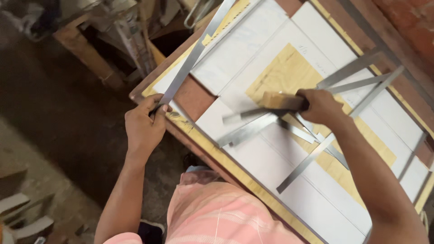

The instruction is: The person assembles metal frame components on a workbench. They use a wooden mallet to tap metal strips into place and a manual shear to cut metal pieces to size. The person repeatedly positions, taps, and cuts the metal strips to form a frame structure.

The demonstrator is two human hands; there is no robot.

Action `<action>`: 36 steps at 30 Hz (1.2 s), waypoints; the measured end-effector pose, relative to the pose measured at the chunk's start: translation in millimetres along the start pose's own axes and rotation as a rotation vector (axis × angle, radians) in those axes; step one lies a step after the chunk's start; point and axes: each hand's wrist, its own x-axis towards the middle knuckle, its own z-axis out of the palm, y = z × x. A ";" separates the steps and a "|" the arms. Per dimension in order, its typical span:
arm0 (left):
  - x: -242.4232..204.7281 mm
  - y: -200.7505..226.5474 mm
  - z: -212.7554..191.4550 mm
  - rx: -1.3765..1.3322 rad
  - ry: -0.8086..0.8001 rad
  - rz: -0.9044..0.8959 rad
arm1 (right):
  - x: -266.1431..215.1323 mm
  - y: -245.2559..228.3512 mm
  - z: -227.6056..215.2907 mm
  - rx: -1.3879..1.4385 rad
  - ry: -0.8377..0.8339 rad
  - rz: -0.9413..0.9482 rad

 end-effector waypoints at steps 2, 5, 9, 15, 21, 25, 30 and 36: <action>12.9 2.7 15.4 0.043 -0.040 0.001 | -15.2 0.9 0.4 -0.001 -0.052 0.050; 17.5 8.2 47.6 -0.013 -0.013 0.213 | -44.3 -0.8 -3.0 0.076 -0.064 0.077; 26.3 7.2 93.9 0.323 -0.070 0.303 | -64.6 6.7 -7.8 0.156 -0.195 0.242; 27.2 13.9 134.9 0.460 -0.150 0.335 | -71.2 21.4 -15.6 0.788 0.119 0.490; 27.5 16.3 153.4 0.526 -0.078 0.379 | -67.9 15.5 -6.0 1.557 0.260 0.606; 20.6 17.8 154.5 0.550 -0.040 0.407 | -71.9 9.6 -12.2 1.652 0.259 0.431; 11.5 24.6 149.1 0.557 -0.070 0.359 | -65.3 -23.4 -6.3 1.603 0.163 0.643; -0.7 26.5 143.7 0.557 -0.045 0.352 | -68.0 -21.9 13.6 1.466 0.092 0.568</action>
